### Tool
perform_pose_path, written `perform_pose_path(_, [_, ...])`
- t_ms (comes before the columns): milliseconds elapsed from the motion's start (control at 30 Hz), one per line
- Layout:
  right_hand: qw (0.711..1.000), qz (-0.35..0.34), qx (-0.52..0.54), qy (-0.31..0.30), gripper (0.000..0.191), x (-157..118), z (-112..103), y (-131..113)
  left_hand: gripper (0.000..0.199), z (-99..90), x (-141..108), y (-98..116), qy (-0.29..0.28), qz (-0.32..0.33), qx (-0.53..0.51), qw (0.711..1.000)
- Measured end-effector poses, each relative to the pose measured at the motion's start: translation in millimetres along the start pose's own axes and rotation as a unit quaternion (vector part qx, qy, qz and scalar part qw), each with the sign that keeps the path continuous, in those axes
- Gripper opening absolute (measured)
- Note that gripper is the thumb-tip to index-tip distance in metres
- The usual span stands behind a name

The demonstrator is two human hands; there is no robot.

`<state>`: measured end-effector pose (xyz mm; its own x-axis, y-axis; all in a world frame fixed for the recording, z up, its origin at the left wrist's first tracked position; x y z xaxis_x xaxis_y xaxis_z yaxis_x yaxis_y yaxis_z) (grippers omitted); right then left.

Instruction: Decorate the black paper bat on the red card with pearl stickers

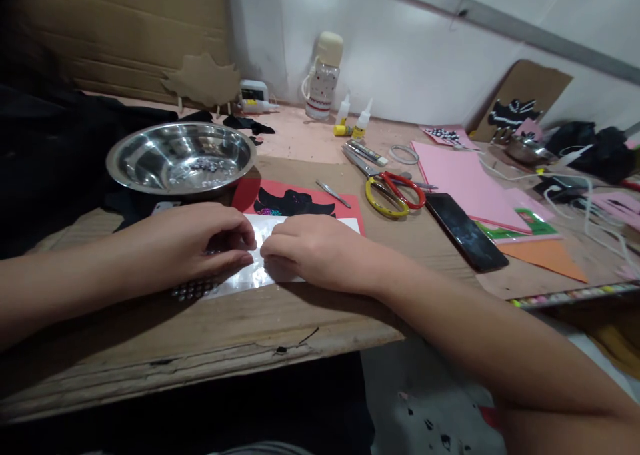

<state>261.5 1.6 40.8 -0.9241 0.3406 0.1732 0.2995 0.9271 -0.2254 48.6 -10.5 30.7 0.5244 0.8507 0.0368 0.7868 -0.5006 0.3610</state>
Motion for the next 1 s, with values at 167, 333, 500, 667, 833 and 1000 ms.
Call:
perform_pose_path(167, [1.0, -0.002, 0.025, 0.011, 0.024, -1, 1, 3, 0.016, 2.6, -1, -1, 0.001, 0.011, 0.0, 1.0])
perform_pose_path(333, [1.0, -0.021, -0.003, 0.004, 0.022, 0, -1, -2, 0.014, -11.8, -7, 13, 0.025, 0.025, 0.038, 0.999])
perform_pose_path(500, [0.998, 0.051, 0.036, 0.005, 0.012, 3, -4, -4, 0.022, -57.8, -11, -14, 0.211, 0.005, 0.05, 0.976])
perform_pose_path(667, [0.991, 0.098, 0.08, 0.033, 0.016, 5, -1, 3, 0.033, -75.2, -2, -77, 0.195, -0.086, 0.163, 0.963])
perform_pose_path(833, [0.991, 0.101, 0.085, 0.025, 0.016, 8, 3, 4, 0.035, -55.1, 11, -85, 0.146, -0.025, 0.174, 0.974])
perform_pose_path(1000, [0.991, 0.096, 0.092, 0.023, 0.016, 8, 2, 2, 0.045, -45.3, 20, -84, 0.15, -0.025, 0.202, 0.967])
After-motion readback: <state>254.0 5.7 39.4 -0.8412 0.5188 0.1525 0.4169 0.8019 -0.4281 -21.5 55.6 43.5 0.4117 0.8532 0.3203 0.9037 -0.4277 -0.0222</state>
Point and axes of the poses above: each hand's wrist, its own x-axis towards the middle knuckle, its own z-axis out of the palm, y = z × x, the point moved 2 cm from there along x, towards the middle knuckle, and after that the axes turned 4 degrees about x, right-handed, at the moved point
